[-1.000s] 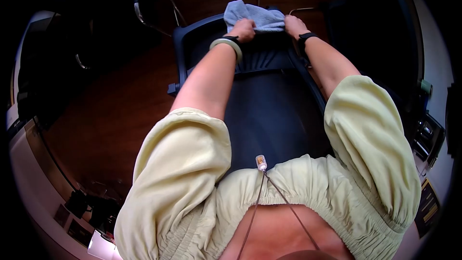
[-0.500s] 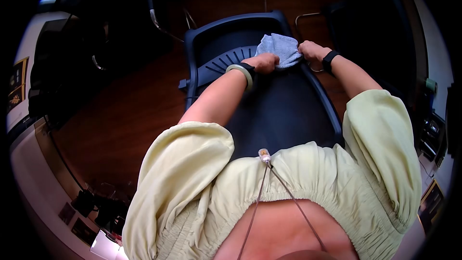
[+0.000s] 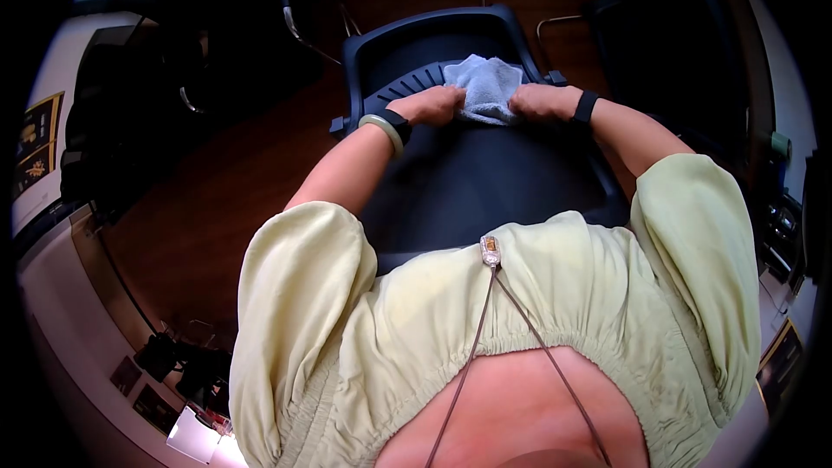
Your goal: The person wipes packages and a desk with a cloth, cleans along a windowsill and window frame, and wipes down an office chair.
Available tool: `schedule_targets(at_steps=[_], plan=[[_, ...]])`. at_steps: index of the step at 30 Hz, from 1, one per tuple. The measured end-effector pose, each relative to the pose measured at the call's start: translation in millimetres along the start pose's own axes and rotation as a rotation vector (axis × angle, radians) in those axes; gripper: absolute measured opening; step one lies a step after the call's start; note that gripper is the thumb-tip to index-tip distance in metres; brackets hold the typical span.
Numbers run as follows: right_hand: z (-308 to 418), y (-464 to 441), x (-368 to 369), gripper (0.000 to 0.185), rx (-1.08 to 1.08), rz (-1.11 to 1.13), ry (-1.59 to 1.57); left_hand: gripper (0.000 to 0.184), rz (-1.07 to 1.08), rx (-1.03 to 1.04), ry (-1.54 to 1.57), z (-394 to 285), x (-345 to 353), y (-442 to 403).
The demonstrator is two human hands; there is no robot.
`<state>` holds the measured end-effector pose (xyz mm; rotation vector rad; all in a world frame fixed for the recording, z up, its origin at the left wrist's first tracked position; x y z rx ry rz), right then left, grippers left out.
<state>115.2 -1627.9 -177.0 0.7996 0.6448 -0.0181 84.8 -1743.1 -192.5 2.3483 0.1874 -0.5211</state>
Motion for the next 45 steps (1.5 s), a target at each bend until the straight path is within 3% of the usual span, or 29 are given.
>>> schedule_targets(at_steps=[2,6,9,16,20,24,26,28,30,32,34,36,37,40,45], plan=[[8,1,6,0.023,0.020,-0.024,0.008,0.029,0.002,0.059,-0.032,-5,0,3],[41,18,-9,0.024,0.028,0.151,-0.010,0.031,0.134,0.047,-0.027,-34,4,26],[68,41,-11,0.026,-0.016,0.300,-0.016,0.037,0.252,0.156,-0.030,-51,21,47],[132,116,-31,0.028,-0.190,0.339,-0.300,0.024,0.331,0.250,0.126,-123,11,145],[162,140,-42,0.022,-0.363,0.233,-0.373,0.021,0.343,0.253,0.243,-161,-3,191],[172,159,-55,0.025,-0.261,0.079,-0.326,0.020,0.122,0.402,0.205,-177,-9,220],[173,169,-65,0.027,-0.218,-0.025,-0.470,0.020,0.065,0.377,0.283,-176,-13,235],[171,183,-73,0.030,-0.289,-0.168,-0.568,0.020,0.035,0.396,0.479,-172,-19,260],[166,203,-77,0.046,-0.343,-0.329,-0.485,0.024,-0.070,0.334,0.711,-151,-19,294],[153,222,-68,0.056,-0.291,-0.425,-0.417,0.033,-0.608,0.530,0.984,-124,-19,342],[138,227,-40,0.068,-0.121,-0.366,-0.414,0.036,-0.915,0.737,1.252,-114,-9,377],[137,229,-17,0.069,0.060,-0.337,-0.335,0.035,-0.926,1.161,1.245,-118,-7,402],[145,227,-14,0.066,0.082,-0.349,-0.270,0.039,-1.020,1.267,1.187,-115,-5,415],[153,231,-16,0.057,0.095,-0.689,-0.158,0.040,-1.122,1.063,1.137,-124,-4,422],[166,251,-18,0.035,0.180,-1.067,-0.041,0.039,-1.060,0.810,1.369,-104,18,424]])
Point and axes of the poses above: each hand's wrist, its own y-axis away from the middle knuckle, its own x-axis out of the palm, z = x × y, the point moved 9 cm from there along -y, towards the middle knuckle, and after that the axes turned 7 degrees about z, right-handed, at the moved point
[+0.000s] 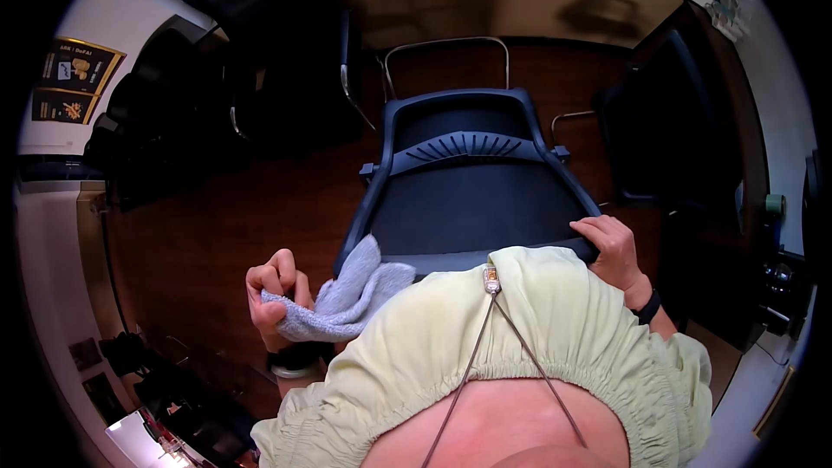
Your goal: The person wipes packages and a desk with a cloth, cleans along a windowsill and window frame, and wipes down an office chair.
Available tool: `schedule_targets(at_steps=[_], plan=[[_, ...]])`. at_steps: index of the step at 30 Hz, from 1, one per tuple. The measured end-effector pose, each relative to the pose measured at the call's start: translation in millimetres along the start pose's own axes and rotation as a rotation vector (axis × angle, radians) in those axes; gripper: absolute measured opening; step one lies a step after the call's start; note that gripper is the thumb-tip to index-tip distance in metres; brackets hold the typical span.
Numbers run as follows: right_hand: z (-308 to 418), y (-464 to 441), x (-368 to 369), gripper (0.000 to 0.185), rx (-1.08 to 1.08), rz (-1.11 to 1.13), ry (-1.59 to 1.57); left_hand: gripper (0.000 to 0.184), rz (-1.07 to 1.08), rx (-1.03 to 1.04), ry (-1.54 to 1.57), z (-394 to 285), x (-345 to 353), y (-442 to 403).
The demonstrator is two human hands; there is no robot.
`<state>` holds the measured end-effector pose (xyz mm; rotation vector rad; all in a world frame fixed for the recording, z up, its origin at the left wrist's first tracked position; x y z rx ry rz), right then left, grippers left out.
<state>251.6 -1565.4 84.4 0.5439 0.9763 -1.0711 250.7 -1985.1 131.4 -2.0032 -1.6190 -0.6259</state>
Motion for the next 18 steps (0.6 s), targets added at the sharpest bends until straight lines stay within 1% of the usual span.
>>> schedule_targets(at_steps=[2,3,4,6,8,9,11,12,13,15,16,18], plan=[[1,4,-4,0.026,0.000,-0.128,0.038,0.042,0.084,-0.031,0.034,1,4,-1],[-1,6,-6,0.026,0.014,-0.151,0.041,0.044,0.123,-0.048,0.052,3,5,-2],[-2,7,-8,0.026,0.028,-0.177,0.047,0.042,0.208,-0.054,0.044,3,7,-2],[6,9,-12,0.028,0.069,-0.222,0.028,0.041,0.203,-0.041,0.006,0,10,3],[10,12,-10,0.023,0.057,-0.262,0.084,0.042,0.184,-0.032,-0.071,-6,6,12],[11,13,-9,0.020,0.055,-0.278,0.110,0.035,0.156,-0.019,-0.077,-7,7,19],[11,13,-13,0.017,0.024,-0.304,0.124,0.030,0.008,-0.094,-0.485,-7,0,25],[11,14,-13,0.016,0.022,-0.313,0.126,0.040,-0.060,-0.206,-0.675,-2,0,34],[12,14,-13,0.015,0.021,-0.322,0.129,0.057,-0.075,-0.257,-0.753,6,-5,39],[21,13,-19,0.018,0.007,-0.343,0.108,0.071,-0.181,-0.351,-0.949,16,-9,51],[21,13,-16,0.018,0.005,-0.341,0.107,0.081,-0.243,-0.429,-1.178,19,-17,55],[25,7,-18,0.019,-0.032,-0.345,0.107,0.083,-0.259,-0.398,-1.339,29,-24,43]])
Point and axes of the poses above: each hand's wrist, its own y-axis away from the middle knuckle, its own x-axis out of the palm, z = x × y, the point moved 9 cm from there along -y, towards the middle knuckle, and after that the axes turned 7 degrees about z, right-handed, at the moved point
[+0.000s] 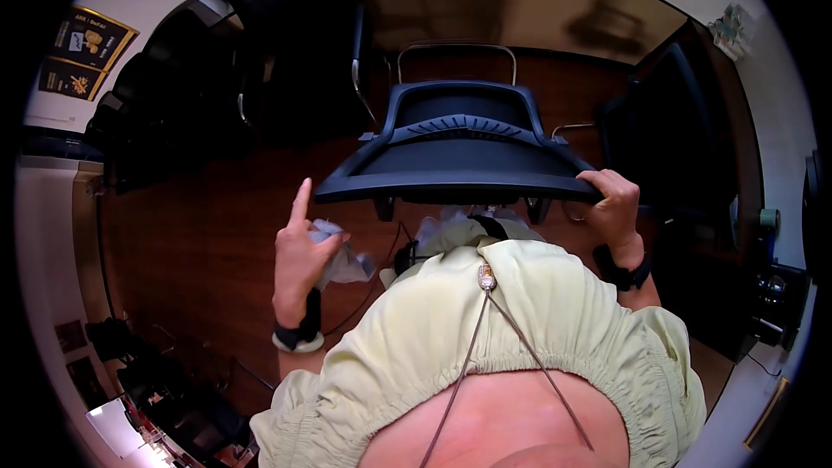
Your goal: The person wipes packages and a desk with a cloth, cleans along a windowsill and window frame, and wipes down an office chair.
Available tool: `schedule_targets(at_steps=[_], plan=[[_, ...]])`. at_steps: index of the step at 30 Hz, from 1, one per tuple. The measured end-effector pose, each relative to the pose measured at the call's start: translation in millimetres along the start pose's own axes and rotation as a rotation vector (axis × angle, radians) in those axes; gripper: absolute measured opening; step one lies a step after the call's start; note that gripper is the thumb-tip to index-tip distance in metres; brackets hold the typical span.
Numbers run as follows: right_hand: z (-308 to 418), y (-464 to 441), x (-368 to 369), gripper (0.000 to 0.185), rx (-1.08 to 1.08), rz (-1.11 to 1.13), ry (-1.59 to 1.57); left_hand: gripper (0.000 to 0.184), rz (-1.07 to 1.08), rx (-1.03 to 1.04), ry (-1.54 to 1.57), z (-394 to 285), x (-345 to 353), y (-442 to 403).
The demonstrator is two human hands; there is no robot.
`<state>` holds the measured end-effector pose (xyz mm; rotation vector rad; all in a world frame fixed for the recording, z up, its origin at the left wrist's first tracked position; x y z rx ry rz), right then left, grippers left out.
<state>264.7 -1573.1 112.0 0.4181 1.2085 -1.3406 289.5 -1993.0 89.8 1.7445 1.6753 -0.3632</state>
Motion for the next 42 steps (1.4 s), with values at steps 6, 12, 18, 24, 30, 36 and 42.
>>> schedule_targets(at_steps=[6,12,18,24,30,36,42], plan=[[-12,0,1,0.019,-0.020,-0.018,0.045,0.038,-0.082,0.306,-0.080,-1,5,-60],[-24,-46,-3,0.021,0.084,0.014,-0.009,0.026,-0.064,0.349,-0.155,-30,-6,-99],[-67,-155,-7,0.041,0.048,-0.195,0.221,0.027,-0.010,0.313,-0.223,-75,-35,-212],[-115,-235,3,0.053,0.015,-0.188,0.434,0.031,0.009,0.308,-0.172,-99,-42,-305],[-176,-336,13,0.057,0.052,-0.099,0.442,0.029,0.061,0.241,-0.155,-141,-50,-417],[-214,-409,18,0.066,0.372,0.248,0.352,0.033,0.122,0.194,-0.201,-165,-46,-521],[-256,-469,39,0.066,0.295,0.123,0.195,0.037,0.132,0.194,-0.380,-180,-49,-593]])
Point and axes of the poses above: each hand's wrist, its own y-axis away from the middle knuckle, its own x-axis out of the palm, z = x × y, the point moved 9 cm from there along -y, towards the middle knuckle, and after that the axes turned 7 degrees about z, right-handed, at the moved point
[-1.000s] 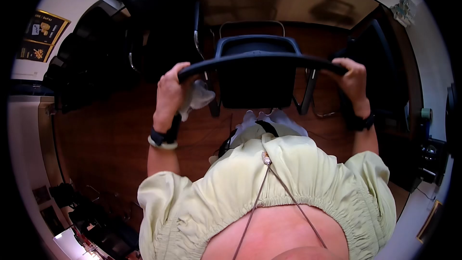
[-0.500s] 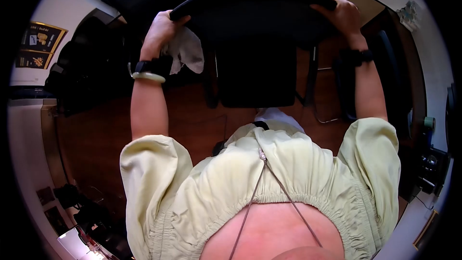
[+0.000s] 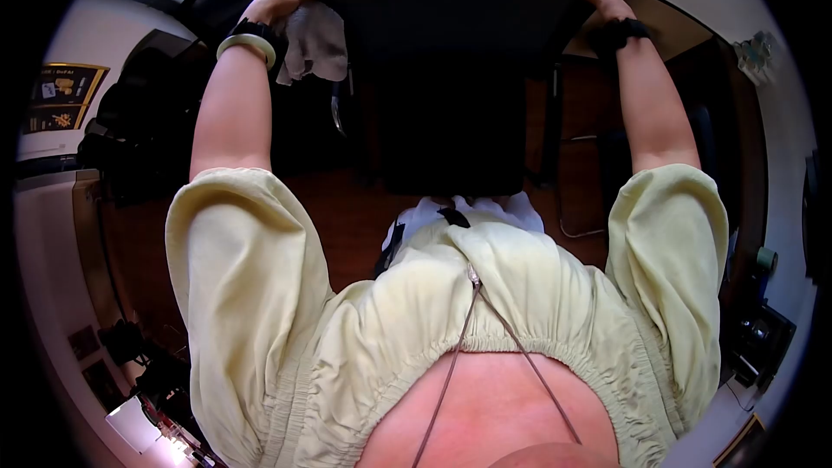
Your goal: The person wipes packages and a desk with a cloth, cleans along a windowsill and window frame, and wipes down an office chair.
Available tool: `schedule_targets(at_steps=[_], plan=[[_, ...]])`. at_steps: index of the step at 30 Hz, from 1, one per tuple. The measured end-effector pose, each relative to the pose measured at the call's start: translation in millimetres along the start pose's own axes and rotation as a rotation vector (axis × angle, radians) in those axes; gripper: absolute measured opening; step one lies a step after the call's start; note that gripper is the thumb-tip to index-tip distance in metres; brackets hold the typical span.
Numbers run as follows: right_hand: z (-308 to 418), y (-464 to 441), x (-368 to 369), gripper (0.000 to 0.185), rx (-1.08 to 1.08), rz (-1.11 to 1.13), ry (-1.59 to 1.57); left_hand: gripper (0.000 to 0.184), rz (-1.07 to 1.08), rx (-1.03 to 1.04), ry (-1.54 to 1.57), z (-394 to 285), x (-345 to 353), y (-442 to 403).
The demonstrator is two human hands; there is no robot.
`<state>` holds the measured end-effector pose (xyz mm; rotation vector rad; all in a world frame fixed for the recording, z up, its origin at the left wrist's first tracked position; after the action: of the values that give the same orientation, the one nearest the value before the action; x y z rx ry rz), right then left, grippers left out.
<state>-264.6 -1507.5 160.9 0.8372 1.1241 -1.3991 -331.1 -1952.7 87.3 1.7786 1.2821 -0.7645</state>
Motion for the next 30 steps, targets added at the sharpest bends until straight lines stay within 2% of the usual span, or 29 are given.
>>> schedule_targets(at_steps=[6,9,14,17,18,21,22,25,28,30], plan=[[-8,-59,20,0.057,-0.012,0.069,0.000,0.044,0.047,-0.030,-0.030,8,-9,-70],[-19,-90,30,0.053,0.065,0.048,0.004,0.048,0.037,0.004,-0.053,17,-11,-111],[-35,-133,49,0.071,0.250,0.005,0.159,0.050,0.000,0.045,-0.255,28,-16,-182],[-51,-154,72,0.075,0.309,0.025,0.212,0.052,0.013,0.039,-0.215,35,-12,-218],[-54,-160,78,0.075,0.321,0.025,0.231,0.056,0.070,0.030,-0.174,34,-10,-225],[-60,-181,88,0.076,0.355,0.039,0.246,0.031,0.141,-0.047,0.452,-25,-15,-163],[-58,-189,94,0.077,0.366,0.047,0.241,0.031,0.133,-0.014,0.389,-8,-18,-182],[-65,-208,107,0.078,0.402,0.099,0.248,0.029,0.137,0.007,-0.001,-18,-29,-194],[-62,-219,109,0.077,0.378,0.084,0.244,0.036,0.130,-0.043,-0.151,-15,-32,-214],[-74,-239,119,0.076,0.331,0.058,0.238,0.051,0.060,0.014,-0.256,27,-21,-285]])
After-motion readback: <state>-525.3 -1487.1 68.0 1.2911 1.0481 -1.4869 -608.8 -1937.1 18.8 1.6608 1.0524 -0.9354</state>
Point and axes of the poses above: each hand's wrist, its own y-axis away from the middle knuckle, its own x-axis out of the palm, z = x × y, the point moved 9 cm from there along -y, towards the middle knuckle, and after that the axes turned 7 degrees about z, right-handed, at the moved point
